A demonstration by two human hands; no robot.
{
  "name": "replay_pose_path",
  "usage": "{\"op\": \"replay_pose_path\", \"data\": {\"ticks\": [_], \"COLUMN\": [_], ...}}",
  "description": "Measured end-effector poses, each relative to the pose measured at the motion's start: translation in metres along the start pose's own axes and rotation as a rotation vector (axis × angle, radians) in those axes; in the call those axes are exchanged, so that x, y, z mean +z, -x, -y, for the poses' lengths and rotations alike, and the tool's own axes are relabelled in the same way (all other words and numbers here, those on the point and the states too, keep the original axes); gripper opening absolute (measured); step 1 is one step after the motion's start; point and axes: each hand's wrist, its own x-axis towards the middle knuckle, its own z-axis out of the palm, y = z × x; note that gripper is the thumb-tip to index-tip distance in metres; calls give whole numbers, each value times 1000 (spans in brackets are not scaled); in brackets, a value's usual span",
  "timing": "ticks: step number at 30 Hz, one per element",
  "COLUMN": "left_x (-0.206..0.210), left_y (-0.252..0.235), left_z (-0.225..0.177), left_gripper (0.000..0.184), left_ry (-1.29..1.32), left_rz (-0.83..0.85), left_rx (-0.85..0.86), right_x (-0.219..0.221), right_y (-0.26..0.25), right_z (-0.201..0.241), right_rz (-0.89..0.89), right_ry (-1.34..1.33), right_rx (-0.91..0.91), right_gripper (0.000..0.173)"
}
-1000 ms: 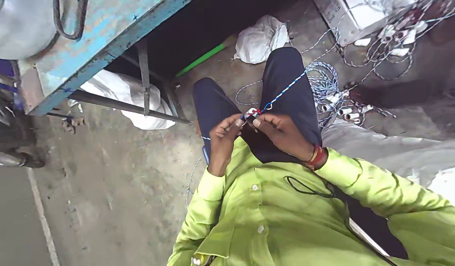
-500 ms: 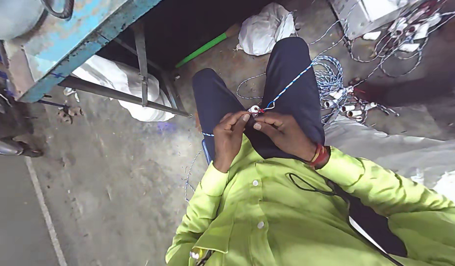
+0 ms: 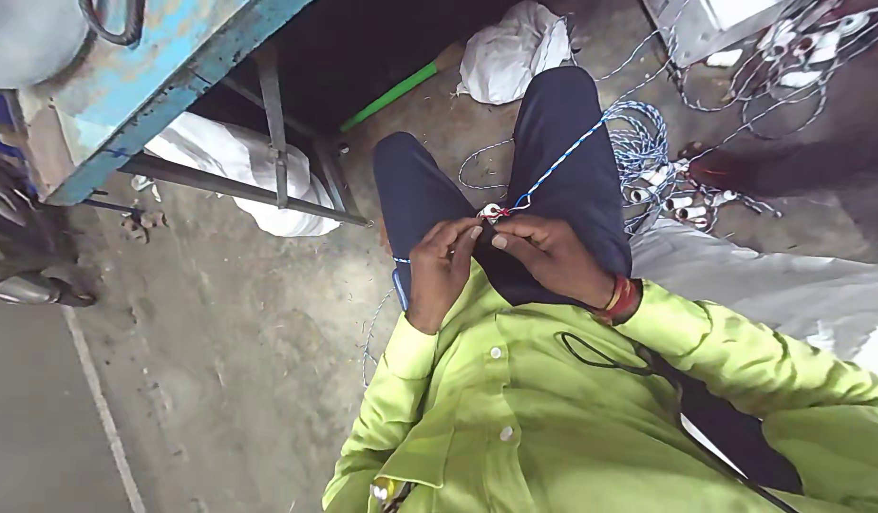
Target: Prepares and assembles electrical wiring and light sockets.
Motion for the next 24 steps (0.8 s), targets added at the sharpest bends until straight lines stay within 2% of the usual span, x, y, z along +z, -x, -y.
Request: {"op": "replay_pose_path", "data": {"ticks": [4,7,14,17,21,24], "left_x": [3,9,12,13,15,12], "left_y": [-4,-6,0,0,-1,-4], "left_z": [4,10,3,-4,-5,-4], "left_gripper": [19,18,24,27,25,29], "left_ry": [-339,-377,184,306,431,553], "left_rz": [3,-10,38,38,37,38], "left_rx": [215,246,-180,-308,-343,-347], "right_x": [1,-1,-5,-5,-4,-2], "right_y": [2,1,2,4,6,9], "right_z": [0,-1,10,17,19,23], "right_rz": [-14,3,89,76,24,-35], "right_ry": [50,47,-27,-140,-362,-425], "right_rx": [-13,-4,140,212,291,333], "right_gripper": [22,22,21,22,22,21]}}
